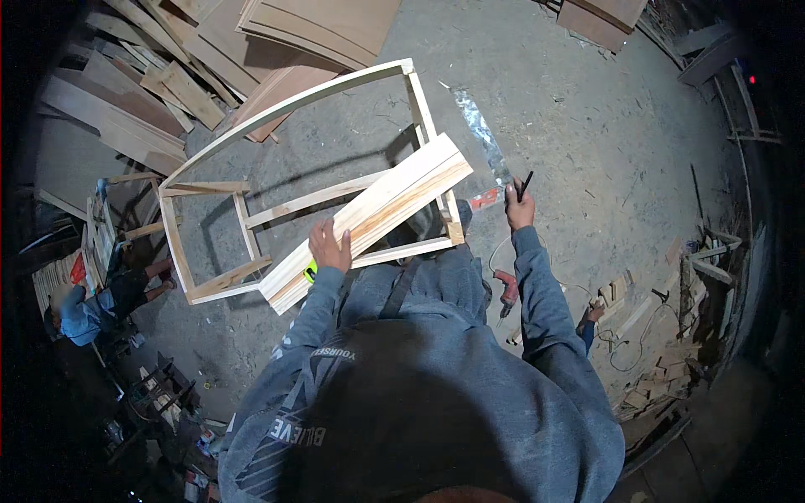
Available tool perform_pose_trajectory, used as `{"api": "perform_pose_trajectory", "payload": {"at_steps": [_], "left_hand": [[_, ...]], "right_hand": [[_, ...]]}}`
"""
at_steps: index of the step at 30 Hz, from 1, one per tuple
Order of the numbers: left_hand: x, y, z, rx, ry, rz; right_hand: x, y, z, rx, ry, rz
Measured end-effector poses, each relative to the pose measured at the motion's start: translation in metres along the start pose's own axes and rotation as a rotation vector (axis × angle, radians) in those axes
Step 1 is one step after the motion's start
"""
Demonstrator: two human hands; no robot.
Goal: Marking and drilling a piece of wood for a frame.
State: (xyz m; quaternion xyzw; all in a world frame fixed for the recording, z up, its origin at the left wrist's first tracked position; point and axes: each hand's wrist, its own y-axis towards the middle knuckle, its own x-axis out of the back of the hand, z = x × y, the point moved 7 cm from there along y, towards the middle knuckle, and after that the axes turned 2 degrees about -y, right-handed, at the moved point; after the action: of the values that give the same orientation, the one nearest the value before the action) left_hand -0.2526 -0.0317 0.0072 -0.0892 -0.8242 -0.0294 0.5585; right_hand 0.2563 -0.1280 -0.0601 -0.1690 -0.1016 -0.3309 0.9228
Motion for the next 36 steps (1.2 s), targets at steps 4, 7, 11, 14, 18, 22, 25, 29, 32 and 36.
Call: {"api": "perform_pose_trajectory", "payload": {"at_steps": [4, 7, 11, 14, 18, 22, 25, 29, 32, 36], "left_hand": [[-0.030, 0.047, -0.073, -0.098, -0.046, -0.005], [-0.049, 0.076, -0.111, -0.040, -0.084, 0.089], [-0.072, 0.097, -0.136, 0.119, -0.006, 0.301], [-0.078, 0.102, -0.141, 0.207, 0.073, 0.358], [-0.078, 0.106, -0.144, 0.178, 0.101, 0.384], [-0.076, 0.104, -0.145, 0.197, 0.118, 0.384], [-0.076, 0.103, -0.147, 0.212, 0.137, 0.392], [-0.075, 0.104, -0.149, 0.210, 0.157, 0.391], [-0.076, 0.104, -0.147, 0.211, 0.146, 0.382], [-0.077, 0.105, -0.149, 0.185, 0.129, 0.352]], "right_hand": [[-0.013, 0.032, -0.019, -0.054, -0.047, 0.051], [-0.043, 0.036, -0.030, -0.068, 0.015, 0.116], [-0.071, 0.041, -0.032, -0.032, 0.000, 0.169], [-0.075, 0.042, -0.023, 0.028, 0.045, 0.125], [-0.076, 0.034, -0.028, -0.234, 0.030, 0.218], [-0.071, 0.030, -0.005, -0.158, 0.034, 0.192], [-0.068, 0.029, 0.010, -0.042, 0.018, 0.174], [-0.066, 0.026, 0.014, -0.017, -0.005, 0.148], [-0.069, 0.027, 0.011, -0.025, -0.034, 0.154], [-0.068, 0.035, 0.004, -0.122, 0.080, 0.213]]}}
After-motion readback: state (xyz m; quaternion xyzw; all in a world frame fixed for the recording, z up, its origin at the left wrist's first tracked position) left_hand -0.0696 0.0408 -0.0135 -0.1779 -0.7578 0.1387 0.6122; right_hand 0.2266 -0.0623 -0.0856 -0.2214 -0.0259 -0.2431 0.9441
